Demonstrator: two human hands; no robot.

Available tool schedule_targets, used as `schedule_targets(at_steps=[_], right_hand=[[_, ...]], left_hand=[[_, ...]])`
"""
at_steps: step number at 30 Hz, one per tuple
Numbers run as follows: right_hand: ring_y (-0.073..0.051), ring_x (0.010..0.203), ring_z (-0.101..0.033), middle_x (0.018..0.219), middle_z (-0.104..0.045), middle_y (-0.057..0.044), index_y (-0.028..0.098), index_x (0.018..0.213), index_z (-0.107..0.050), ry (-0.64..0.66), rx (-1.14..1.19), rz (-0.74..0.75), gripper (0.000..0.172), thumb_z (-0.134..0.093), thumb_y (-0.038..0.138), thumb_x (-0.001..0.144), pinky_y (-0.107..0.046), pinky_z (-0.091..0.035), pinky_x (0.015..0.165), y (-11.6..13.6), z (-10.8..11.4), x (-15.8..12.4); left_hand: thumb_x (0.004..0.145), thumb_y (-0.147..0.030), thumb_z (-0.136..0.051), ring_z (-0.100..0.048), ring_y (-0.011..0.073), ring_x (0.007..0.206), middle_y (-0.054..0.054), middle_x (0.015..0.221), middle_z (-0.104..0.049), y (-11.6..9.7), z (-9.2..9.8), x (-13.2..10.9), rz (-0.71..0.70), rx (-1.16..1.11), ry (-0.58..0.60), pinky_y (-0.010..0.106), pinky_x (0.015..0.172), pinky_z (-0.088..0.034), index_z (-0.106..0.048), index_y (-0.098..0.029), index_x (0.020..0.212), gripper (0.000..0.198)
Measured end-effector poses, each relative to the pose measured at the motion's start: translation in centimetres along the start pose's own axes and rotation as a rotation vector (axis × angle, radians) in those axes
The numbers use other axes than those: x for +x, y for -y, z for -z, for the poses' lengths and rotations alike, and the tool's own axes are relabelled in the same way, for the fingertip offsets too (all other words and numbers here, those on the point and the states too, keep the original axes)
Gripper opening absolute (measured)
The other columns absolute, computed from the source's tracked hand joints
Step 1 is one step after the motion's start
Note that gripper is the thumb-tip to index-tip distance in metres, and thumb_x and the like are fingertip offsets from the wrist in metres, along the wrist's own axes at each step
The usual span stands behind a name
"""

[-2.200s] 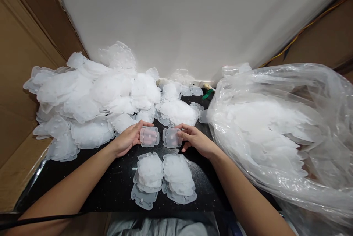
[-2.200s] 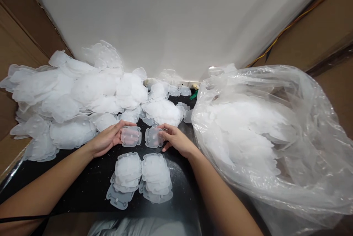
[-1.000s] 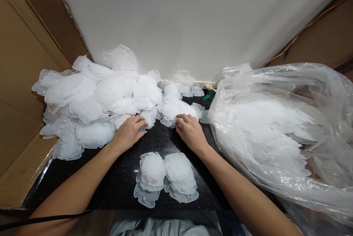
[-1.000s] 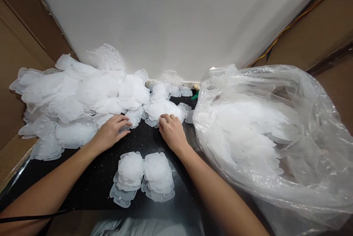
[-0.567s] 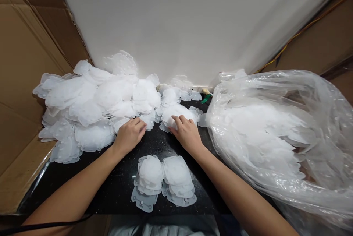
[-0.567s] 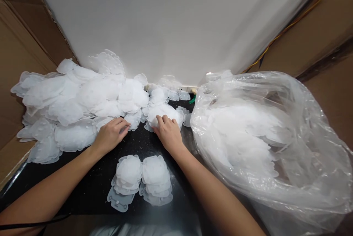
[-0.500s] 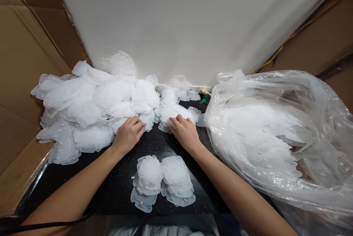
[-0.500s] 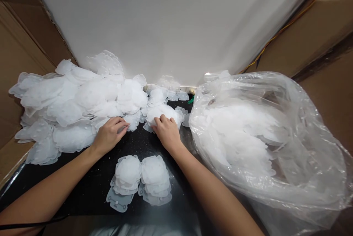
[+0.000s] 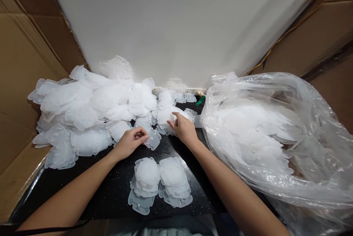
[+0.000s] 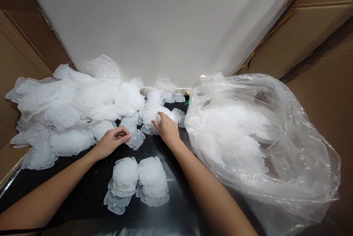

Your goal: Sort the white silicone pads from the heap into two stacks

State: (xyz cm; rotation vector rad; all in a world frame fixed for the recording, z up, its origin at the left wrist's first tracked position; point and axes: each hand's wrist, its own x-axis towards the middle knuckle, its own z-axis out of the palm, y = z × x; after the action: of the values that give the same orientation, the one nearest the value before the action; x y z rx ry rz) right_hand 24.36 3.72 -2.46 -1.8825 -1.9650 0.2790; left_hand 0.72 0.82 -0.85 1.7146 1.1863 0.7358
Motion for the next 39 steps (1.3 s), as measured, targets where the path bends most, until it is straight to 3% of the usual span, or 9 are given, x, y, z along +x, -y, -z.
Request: schedule_targets(at_steps=[3, 7, 12, 15, 21, 23, 26, 30, 39], right_hand=[[-0.027, 0.095, -0.066, 0.112, -0.069, -0.013, 0.019, 0.126, -0.057, 0.043, -0.062, -0.038, 0.044, -0.061, 0.042, 0.089, -0.032, -0.044, 0.069, 0.6, 0.1, 0.7], [-0.024, 0.084, -0.065, 0.104, -0.069, -0.008, 0.024, 0.111, -0.065, -0.007, 0.016, -0.033, 0.026, -0.064, 0.033, 0.086, -0.031, -0.042, 0.062, 1.0, -0.2, 1.2], [-0.019, 0.078, -0.06, 0.095, -0.062, -0.007, 0.02, 0.091, -0.065, -0.236, 0.248, 0.151, 0.012, -0.056, 0.027, 0.088, -0.03, -0.046, 0.066, 1.1, -0.5, 0.5], [-0.019, 0.08, -0.06, 0.093, -0.063, -0.008, 0.019, 0.085, -0.062, -0.272, 0.433, 0.238, 0.015, -0.053, 0.03, 0.09, -0.03, -0.049, 0.07, 0.6, 0.1, -0.1], [-0.019, 0.074, -0.063, 0.095, -0.068, -0.01, 0.02, 0.079, -0.057, -0.286, 0.578, 0.107, 0.022, -0.054, 0.04, 0.088, -0.038, -0.052, 0.076, -1.6, 1.6, -1.1], [-0.019, 0.073, -0.063, 0.089, -0.068, -0.007, 0.021, 0.082, -0.055, -0.216, 0.775, 0.007, 0.026, -0.057, 0.047, 0.086, -0.038, -0.053, 0.075, -1.9, 1.7, -1.7], [-0.016, 0.063, -0.061, 0.068, -0.063, 0.0, 0.021, 0.086, -0.055, 0.111, 1.104, -0.123, 0.037, -0.065, 0.056, 0.078, -0.034, -0.053, 0.068, -1.8, 1.5, -2.8], [-0.015, 0.069, -0.065, 0.078, -0.068, 0.0, 0.02, 0.09, -0.063, 0.497, 1.357, -0.268, 0.046, -0.08, 0.053, 0.065, -0.031, -0.054, 0.072, -1.6, 0.8, -3.6], [-0.018, 0.07, -0.071, 0.079, -0.072, -0.005, 0.019, 0.089, -0.068, 0.619, 1.467, -0.385, 0.036, -0.071, 0.053, 0.078, -0.037, -0.057, 0.079, -2.3, 0.1, -3.0]], left_hand=[[0.078, -0.04, -0.065, -0.066, 0.0157, 0.069, -0.003, 0.081, -0.059, 0.8, 0.1, 0.3, 0.059, -0.089, -0.006, 0.029, 0.068, -0.052, -0.057, -0.021, 0.101, 0.031], [0.082, -0.037, -0.06, -0.069, 0.0175, 0.078, 0.001, 0.096, -0.06, 1.4, 0.3, 0.3, 0.081, -0.143, 0.058, 0.032, 0.076, -0.051, -0.05, -0.022, 0.123, 0.045], [0.084, -0.039, -0.058, -0.067, 0.019, 0.082, 0.007, 0.102, -0.067, 1.3, 0.4, 0.1, 0.109, -0.12, 0.045, 0.033, 0.078, -0.05, -0.054, -0.02, 0.123, 0.044], [0.085, -0.041, -0.056, -0.065, 0.0189, 0.078, 0.007, 0.1, -0.071, 0.7, 0.5, 0.0, 0.122, -0.074, 0.024, 0.033, 0.076, -0.049, -0.056, -0.02, 0.122, 0.043], [0.089, -0.043, -0.05, -0.065, 0.0209, 0.082, 0.005, 0.094, -0.073, 0.2, 0.6, -0.1, 0.117, 0.004, 0.019, 0.034, 0.08, -0.049, -0.059, -0.02, 0.121, 0.041], [0.089, -0.044, -0.049, -0.065, 0.0212, 0.083, 0.005, 0.093, -0.073, 0.3, 0.6, 0.0, 0.104, -0.012, 0.024, 0.035, 0.083, -0.049, -0.059, -0.02, 0.121, 0.041], [0.089, -0.044, -0.049, -0.066, 0.0208, 0.081, 0.005, 0.093, -0.073, 0.4, 0.6, 0.0, 0.098, -0.027, 0.053, 0.035, 0.083, -0.049, -0.058, -0.02, 0.122, 0.042], [0.09, -0.043, -0.047, -0.066, 0.0207, 0.084, 0.005, 0.097, -0.073, 0.4, 0.7, 0.1, 0.115, -0.004, 0.069, 0.035, 0.085, -0.049, -0.058, -0.021, 0.123, 0.042], [0.089, -0.052, -0.05, -0.066, 0.0251, 0.1, 0.007, 0.106, -0.074, 0.2, 0.8, 0.2, 0.138, -0.041, 0.019, 0.034, 0.088, -0.049, -0.067, -0.024, 0.112, 0.04]])
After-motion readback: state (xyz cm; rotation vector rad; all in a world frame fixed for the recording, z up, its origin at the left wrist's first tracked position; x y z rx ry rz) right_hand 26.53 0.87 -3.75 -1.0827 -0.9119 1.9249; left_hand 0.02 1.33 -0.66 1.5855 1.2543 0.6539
